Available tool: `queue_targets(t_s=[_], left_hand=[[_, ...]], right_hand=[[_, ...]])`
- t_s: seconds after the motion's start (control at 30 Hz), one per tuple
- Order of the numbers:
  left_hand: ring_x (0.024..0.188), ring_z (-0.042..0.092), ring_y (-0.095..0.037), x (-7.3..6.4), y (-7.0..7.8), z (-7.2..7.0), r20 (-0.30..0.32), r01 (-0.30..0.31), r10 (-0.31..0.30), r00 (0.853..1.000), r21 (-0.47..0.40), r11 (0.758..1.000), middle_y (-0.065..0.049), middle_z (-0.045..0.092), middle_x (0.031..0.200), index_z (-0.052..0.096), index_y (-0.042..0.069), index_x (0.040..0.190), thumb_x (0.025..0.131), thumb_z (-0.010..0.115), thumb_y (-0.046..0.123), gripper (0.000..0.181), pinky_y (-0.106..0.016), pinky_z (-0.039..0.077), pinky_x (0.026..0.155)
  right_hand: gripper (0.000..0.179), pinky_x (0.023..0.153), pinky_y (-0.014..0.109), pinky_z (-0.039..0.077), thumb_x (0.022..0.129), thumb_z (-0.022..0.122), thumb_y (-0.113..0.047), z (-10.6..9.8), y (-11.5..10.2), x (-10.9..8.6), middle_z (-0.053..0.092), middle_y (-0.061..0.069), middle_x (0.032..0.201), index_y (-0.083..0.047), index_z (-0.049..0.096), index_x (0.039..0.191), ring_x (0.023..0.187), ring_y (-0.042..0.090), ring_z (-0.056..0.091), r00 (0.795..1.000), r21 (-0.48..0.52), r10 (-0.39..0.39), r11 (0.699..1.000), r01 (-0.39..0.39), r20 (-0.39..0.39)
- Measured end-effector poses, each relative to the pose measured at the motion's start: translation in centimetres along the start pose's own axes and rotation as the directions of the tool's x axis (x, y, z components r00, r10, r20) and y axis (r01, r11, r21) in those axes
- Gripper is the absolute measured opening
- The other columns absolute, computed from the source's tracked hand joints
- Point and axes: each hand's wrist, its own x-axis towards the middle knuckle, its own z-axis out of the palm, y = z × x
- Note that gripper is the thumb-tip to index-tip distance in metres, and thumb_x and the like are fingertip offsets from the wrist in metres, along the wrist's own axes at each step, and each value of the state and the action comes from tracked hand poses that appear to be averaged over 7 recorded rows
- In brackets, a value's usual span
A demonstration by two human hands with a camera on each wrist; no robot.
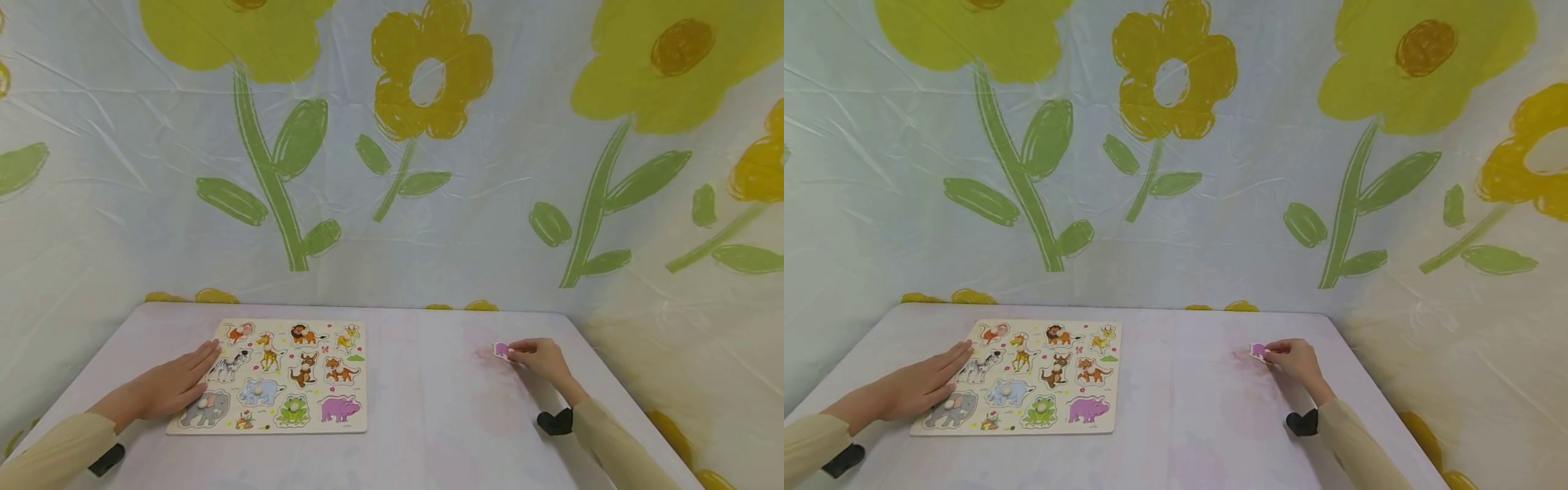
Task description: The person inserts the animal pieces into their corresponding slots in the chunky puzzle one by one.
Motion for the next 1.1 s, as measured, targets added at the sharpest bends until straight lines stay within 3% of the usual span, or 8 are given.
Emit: queue_targets(t_s=[0.43, 0.77, 0.97, 1.1], left_hand=[[0.135, -0.014, 0.011, 0.0, 0.2, -0.1, -0.013, -0.008, 0.009, 1.0, 0.021, 1.0, -0.021, 0.031, 0.154, 0.032, -0.001, 0.148, 0.101, 0.041, 0.04, 0.063, 0.003, -0.016, 0.098], [0.133, -0.016, 0.012, -0.1, 0.1, 0.0, -0.02, -0.014, 0.014, 1.0, 0.015, 1.0, -0.023, 0.031, 0.154, 0.032, -0.002, 0.148, 0.101, 0.041, 0.039, 0.063, 0.003, -0.016, 0.098], [0.143, -0.006, 0.003, -0.2, -0.5, 0.8, -0.097, -0.06, 0.068, 0.993, 0.089, 0.994, -0.019, 0.032, 0.154, 0.03, 0.001, 0.149, 0.1, 0.043, 0.038, 0.062, 0.001, -0.016, 0.101], [0.135, -0.017, 0.011, -0.2, -0.3, 0.6, -0.072, -0.047, 0.052, 0.996, 0.066, 0.997, -0.019, 0.031, 0.155, 0.03, 0.001, 0.149, 0.101, 0.042, 0.038, 0.063, 0.002, -0.016, 0.1]], right_hand=[[0.027, 0.064, 0.022, 0.048, 0.086, 0.071, -0.02, 0.4, -1.8, -0.8, 0.072, 0.018, 0.097, 0.001, 0.073, 0.102, 0.082, 0.02, 0.061, 0.999, 0.0, -0.045, 0.999, 0.045, 0.006], [0.026, 0.062, 0.022, 0.047, 0.086, 0.072, -0.022, 1.4, -3.9, -1.6, 0.073, 0.013, 0.097, -0.003, 0.073, 0.104, 0.08, 0.017, 0.058, 0.999, 0.043, -0.031, 0.999, 0.03, 0.02], [0.024, 0.062, 0.022, 0.049, 0.086, 0.072, -0.021, 1.9, -5.6, -2.3, 0.073, 0.011, 0.098, -0.005, 0.074, 0.104, 0.08, 0.017, 0.058, 0.999, 0.076, -0.027, 0.997, 0.025, 0.028], [0.021, 0.065, 0.022, 0.05, 0.085, 0.073, -0.02, 2.3, -6.6, -2.6, 0.073, 0.009, 0.096, -0.006, 0.074, 0.102, 0.08, 0.016, 0.06, 0.999, 0.076, -0.046, 0.996, 0.044, 0.026]])
